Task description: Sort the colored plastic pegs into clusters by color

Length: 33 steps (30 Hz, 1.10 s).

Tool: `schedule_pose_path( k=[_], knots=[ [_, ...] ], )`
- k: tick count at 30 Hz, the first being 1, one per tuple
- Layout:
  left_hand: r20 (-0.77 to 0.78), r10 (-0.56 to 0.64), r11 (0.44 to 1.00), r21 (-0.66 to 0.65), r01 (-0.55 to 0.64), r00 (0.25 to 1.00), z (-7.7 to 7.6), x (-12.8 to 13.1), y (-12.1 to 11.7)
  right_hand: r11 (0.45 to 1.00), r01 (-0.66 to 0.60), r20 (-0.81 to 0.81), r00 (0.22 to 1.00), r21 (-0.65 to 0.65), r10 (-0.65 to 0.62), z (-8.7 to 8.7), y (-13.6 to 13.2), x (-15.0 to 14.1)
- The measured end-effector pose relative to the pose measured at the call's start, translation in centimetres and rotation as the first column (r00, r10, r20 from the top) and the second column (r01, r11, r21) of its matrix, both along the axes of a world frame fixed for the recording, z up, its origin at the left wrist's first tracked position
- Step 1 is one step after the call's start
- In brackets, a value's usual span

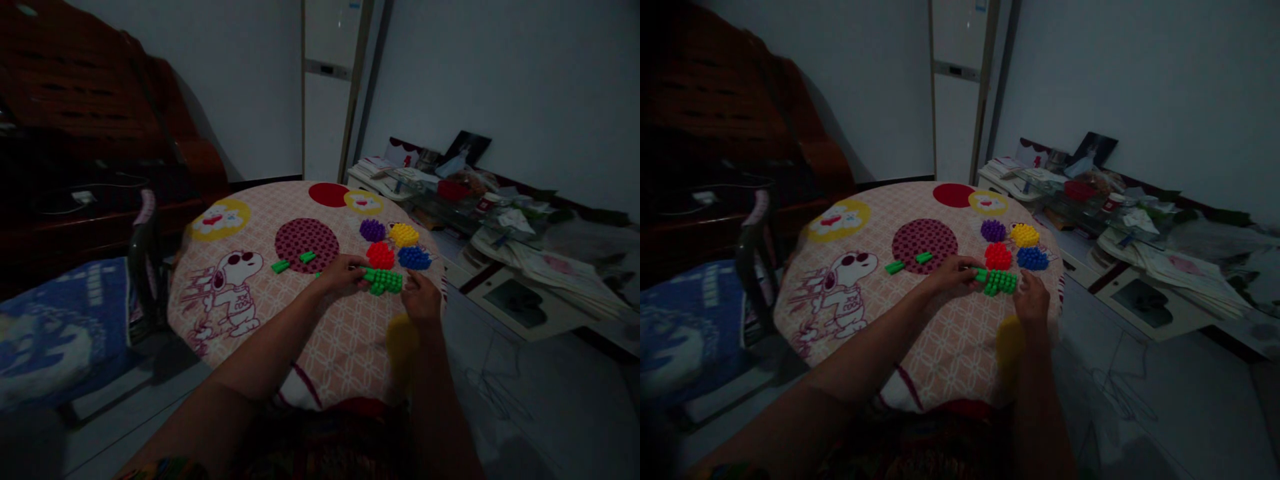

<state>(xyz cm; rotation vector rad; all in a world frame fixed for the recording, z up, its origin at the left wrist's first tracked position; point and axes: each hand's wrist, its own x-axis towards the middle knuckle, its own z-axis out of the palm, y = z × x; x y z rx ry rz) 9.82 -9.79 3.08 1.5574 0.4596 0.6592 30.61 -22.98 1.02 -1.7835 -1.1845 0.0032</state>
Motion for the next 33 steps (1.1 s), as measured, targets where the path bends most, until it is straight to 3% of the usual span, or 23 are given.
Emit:
schedule_pose_path(
  k=[3, 6, 10, 13, 16, 19, 22, 26, 33],
  knots=[
    [0.045, -0.069, 0.997, -0.04, 0.07, 0.997, 0.4, 0.0, -0.5, 0.992, -0.03, -0.086, 0.995, 0.126, 0.041, 0.9, -0.6, -1.7],
    [0.061, -0.121, 0.988, -0.089, 0.127, 0.991, 0.8, 0.1, -1.0, 0.98, -0.149, -0.205, 0.963, 0.132, 0.173, 1.5, -0.8, -3.7],
    [0.039, -0.152, 0.983, -0.097, 0.155, 0.988, 1.1, 0.4, -1.6, 0.947, -0.292, -0.227, 0.921, 0.134, 0.316, 2.2, -1.1, -5.4],
    [0.01, -0.183, 0.979, -0.085, 0.183, 0.983, 1.0, 0.7, -1.9, 0.916, -0.395, -0.379, 0.838, 0.076, 0.393, 2.2, -1.6, -5.6],
    [-0.003, -0.24, 0.969, -0.05, 0.24, 0.971, 0.8, 1.0, -2.3, 0.891, -0.453, -0.539, 0.745, 0.023, 0.392, 2.0, -2.0, -5.0],
    [0.045, -0.209, 0.978, -0.01, 0.21, 0.977, 0.7, 1.1, -2.2, 0.917, -0.4, -0.57, 0.754, -0.007, 0.325, 1.8, -2.3, -3.7],
    [0.092, -0.049, 0.998, -0.029, 0.052, 0.995, 0.8, 0.8, -1.6, 0.959, -0.285, -0.542, 0.805, 0.005, 0.242, 1.5, -2.6, -2.1],
    [0.085, 0.15, 0.986, -0.089, -0.143, 0.985, 1.1, 0.2, -0.6, 0.985, -0.16, -0.446, 0.878, 0.062, 0.171, 0.5, -2.7, -0.5],
    [0.017, 0.155, 0.985, -0.073, -0.153, 0.988, 1.1, 0.3, -0.6, 0.994, -0.083, -0.281, 0.954, 0.074, 0.101, -1.7, -1.8, -1.4]
  ],
)
